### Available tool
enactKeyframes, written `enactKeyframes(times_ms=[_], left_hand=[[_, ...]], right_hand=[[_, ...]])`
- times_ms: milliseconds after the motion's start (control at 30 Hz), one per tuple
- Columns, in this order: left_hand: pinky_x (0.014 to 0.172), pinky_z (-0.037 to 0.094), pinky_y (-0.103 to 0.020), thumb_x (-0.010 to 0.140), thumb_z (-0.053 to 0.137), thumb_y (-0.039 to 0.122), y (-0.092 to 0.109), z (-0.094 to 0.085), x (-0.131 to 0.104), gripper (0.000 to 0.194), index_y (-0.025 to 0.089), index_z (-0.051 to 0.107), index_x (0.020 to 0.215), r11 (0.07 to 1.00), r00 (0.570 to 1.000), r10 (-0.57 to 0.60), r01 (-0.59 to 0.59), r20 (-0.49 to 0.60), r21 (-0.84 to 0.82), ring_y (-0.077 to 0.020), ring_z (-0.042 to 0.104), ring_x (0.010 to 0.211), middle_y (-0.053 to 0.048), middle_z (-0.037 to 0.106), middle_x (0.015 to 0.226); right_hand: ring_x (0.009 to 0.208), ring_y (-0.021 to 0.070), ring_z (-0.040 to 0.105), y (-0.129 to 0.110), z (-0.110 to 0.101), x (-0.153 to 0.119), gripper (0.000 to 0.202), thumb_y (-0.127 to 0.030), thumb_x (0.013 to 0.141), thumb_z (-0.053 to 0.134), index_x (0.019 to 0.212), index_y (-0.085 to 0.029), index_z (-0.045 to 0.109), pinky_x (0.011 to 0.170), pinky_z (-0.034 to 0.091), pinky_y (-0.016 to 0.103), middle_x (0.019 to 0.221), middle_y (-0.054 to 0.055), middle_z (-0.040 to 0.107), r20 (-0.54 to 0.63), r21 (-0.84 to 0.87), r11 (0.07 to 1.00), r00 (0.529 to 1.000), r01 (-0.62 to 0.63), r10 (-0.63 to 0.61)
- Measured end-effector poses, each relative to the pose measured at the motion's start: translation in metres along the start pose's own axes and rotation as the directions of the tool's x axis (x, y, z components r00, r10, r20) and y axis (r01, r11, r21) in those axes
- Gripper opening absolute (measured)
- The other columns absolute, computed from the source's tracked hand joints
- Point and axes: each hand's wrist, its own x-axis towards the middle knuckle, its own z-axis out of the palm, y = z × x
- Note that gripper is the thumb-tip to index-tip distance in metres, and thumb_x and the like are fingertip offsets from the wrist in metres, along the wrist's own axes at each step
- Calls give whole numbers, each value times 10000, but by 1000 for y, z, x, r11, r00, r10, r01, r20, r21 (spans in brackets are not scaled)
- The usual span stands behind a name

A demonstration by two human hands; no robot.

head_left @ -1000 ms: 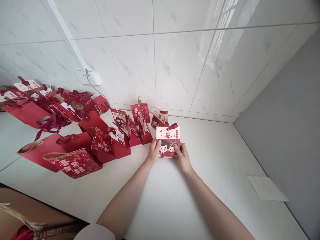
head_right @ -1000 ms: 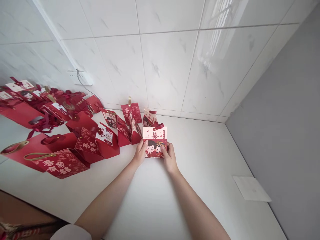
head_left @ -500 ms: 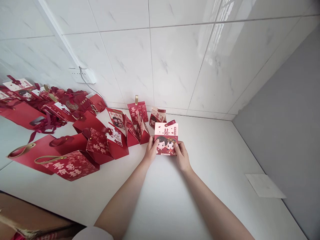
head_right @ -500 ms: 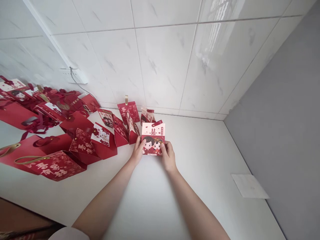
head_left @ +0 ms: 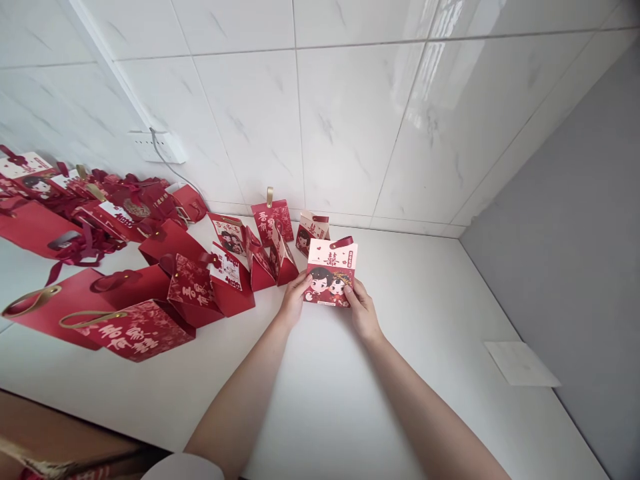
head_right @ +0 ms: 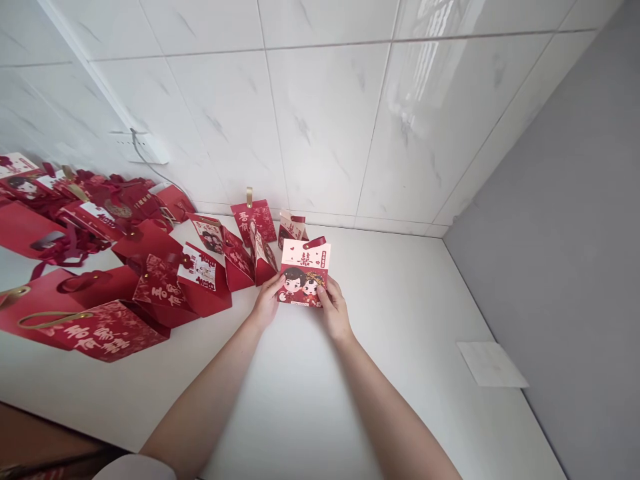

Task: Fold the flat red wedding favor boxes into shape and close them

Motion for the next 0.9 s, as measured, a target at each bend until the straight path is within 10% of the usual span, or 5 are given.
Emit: enactKeyframes(times_ms=[267,500,633,767,900], left_hand=[[1012,443,-388,812,705,431,-9,-4,6,293,190,538,800,987,981,160,-156,-113,41,-229,644,1112,-67,689,1201],[1140,353,-450,851,653,481,-18,0,8,508,271,499,1287,952,992,125,-124,14,282,-265,474,1352,-91,508,1448],[1194,279,-411,903,575,494,-19,1,7,515,268,489,1358,908,984,172,-173,38,381,-250,390,1419,-69,473,1486],[1092,391,-384,882,606,488,-13,3,5,444,226,578,1239,912,983,182,-176,17,370,-255,541,1268,-72,622,1309],[925,468,-331,869,624,467,-9,4,4,312,190,662,1006,933,993,117,-117,22,339,-229,648,1016,-46,715,1029]], right_hand=[[1373,270,440,7,4,-4,658,-480,911,583,1488,-259,354,1136,390,469,1546,112,368,-226,-116,993,974,-3,-23],[1535,297,65,4,1,-5,1079,-550,776,739,1586,-242,96,1244,129,513,1662,78,76,222,-313,943,974,115,-45],[1505,262,234,-1,2,-5,853,-521,841,681,1551,-279,275,1242,196,454,1621,29,268,309,-223,967,950,123,-50],[1280,290,565,3,0,2,518,-587,903,546,1260,-225,645,1140,388,469,1338,52,646,35,52,994,995,-95,94],[1102,297,675,5,-3,10,486,-604,847,610,1111,-204,690,998,515,462,1183,62,731,-66,358,910,966,-211,250]])
